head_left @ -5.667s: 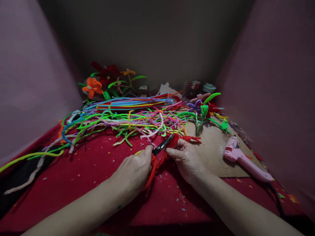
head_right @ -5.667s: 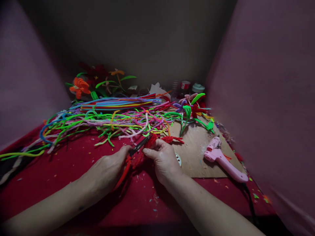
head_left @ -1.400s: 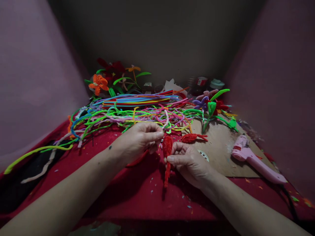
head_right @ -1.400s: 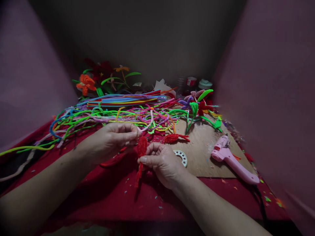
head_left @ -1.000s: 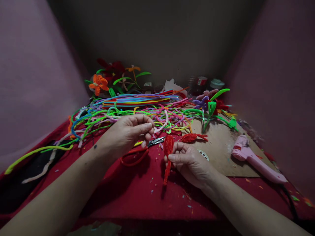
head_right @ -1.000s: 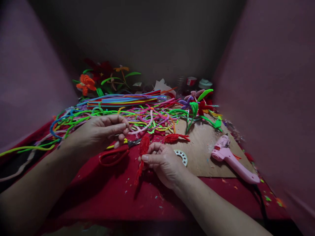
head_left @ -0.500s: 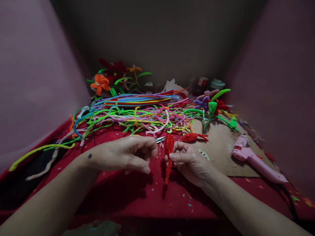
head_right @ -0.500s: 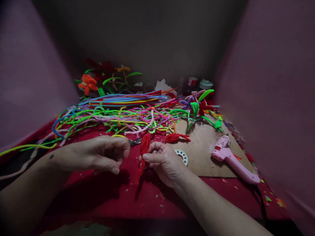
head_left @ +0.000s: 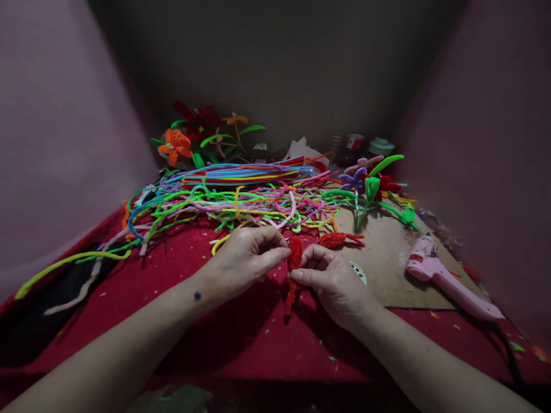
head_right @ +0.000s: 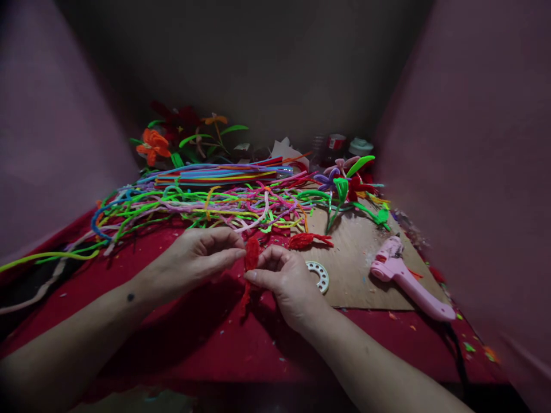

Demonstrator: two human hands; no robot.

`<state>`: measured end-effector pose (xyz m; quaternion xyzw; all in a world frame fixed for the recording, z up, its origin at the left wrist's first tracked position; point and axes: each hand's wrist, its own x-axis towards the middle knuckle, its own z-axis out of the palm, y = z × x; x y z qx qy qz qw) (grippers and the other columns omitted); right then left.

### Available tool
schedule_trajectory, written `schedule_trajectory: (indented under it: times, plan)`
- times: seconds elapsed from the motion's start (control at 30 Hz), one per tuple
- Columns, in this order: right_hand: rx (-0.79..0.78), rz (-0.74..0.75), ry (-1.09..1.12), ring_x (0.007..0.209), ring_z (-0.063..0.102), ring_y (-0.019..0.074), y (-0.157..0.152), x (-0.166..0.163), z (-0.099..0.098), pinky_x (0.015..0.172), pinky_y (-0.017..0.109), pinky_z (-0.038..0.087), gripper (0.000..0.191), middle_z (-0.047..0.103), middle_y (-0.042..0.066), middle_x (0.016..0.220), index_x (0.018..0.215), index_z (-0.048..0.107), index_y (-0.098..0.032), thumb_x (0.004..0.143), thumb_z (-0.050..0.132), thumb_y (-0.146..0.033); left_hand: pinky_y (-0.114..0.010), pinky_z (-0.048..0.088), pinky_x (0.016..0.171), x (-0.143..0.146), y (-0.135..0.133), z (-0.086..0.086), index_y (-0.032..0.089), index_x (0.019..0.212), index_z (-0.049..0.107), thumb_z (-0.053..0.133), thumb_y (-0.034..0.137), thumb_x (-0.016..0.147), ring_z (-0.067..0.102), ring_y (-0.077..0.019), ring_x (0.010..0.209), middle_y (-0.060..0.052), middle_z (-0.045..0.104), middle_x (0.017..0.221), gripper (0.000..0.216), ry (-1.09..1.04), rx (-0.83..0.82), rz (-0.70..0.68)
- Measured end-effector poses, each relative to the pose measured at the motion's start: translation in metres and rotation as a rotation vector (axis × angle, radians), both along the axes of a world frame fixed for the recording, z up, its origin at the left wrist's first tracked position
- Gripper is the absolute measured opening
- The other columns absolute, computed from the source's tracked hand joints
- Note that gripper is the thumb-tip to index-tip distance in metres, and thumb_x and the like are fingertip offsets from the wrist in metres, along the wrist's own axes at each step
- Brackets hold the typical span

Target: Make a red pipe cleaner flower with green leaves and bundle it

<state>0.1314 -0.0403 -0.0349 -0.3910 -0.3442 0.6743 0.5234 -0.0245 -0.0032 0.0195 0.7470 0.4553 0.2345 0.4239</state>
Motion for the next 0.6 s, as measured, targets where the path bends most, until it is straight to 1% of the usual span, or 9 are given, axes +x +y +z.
schedule_trajectory:
  times: [0.17,0.27,0.4,0.5,0.6]
  plan:
    - [0.103,-0.015,-0.183,0.05,0.045,0.0071,-0.0027,-0.0019,0.0024,0.05,0.021,0.036,0.018,0.052,-0.006,0.054,0.059,0.054,-0.017,0.057,0.072,-0.014,-0.019,0.032,0.048,0.0007,-0.001,0.0004,0.014,0.068,0.057,0.048,0.023,0.075,0.041,-0.009,0.054,0.002,0.05,0.058,0.015,0.126,0.084,-0.015]
    - [0.127,-0.023,-0.21,0.049,0.043,0.0068,-0.0033,-0.0025,0.0029,0.049,0.021,0.035,0.017,0.05,-0.006,0.052,0.058,0.054,-0.017,0.058,0.07,-0.013,-0.019,0.03,0.047,0.0036,-0.0036,0.0026,0.014,0.066,0.056,0.047,0.022,0.073,0.039,-0.0086,0.052,0.002,0.049,0.056,0.014,0.2,0.138,0.007]
    - [0.054,0.008,-0.092,0.052,0.047,0.0073,-0.0022,-0.0019,0.0019,0.051,0.021,0.038,0.019,0.054,-0.005,0.055,0.06,0.055,-0.017,0.055,0.073,-0.014,-0.019,0.028,0.047,0.0045,-0.0055,0.0021,0.016,0.064,0.053,0.045,0.018,0.073,0.037,-0.0079,0.049,0.004,0.046,0.054,0.013,0.273,0.27,-0.001]
    - [-0.029,0.054,0.029,0.05,0.047,0.0069,-0.0003,-0.0003,0.0002,0.05,0.02,0.037,0.023,0.055,-0.005,0.056,0.061,0.056,-0.016,0.051,0.076,-0.013,-0.019,0.028,0.048,0.0024,-0.0051,-0.001,0.017,0.065,0.049,0.043,0.016,0.074,0.038,-0.0079,0.049,0.004,0.046,0.055,0.011,0.316,0.402,-0.051]
    - [-0.091,0.108,0.128,0.048,0.047,0.0061,0.0016,0.0016,-0.001,0.049,0.019,0.036,0.025,0.055,-0.005,0.054,0.061,0.055,-0.016,0.049,0.077,-0.011,-0.02,0.03,0.05,-0.0004,-0.0049,-0.0044,0.018,0.069,0.047,0.041,0.015,0.075,0.041,-0.0088,0.05,0.003,0.049,0.059,0.009,0.359,0.529,-0.093]
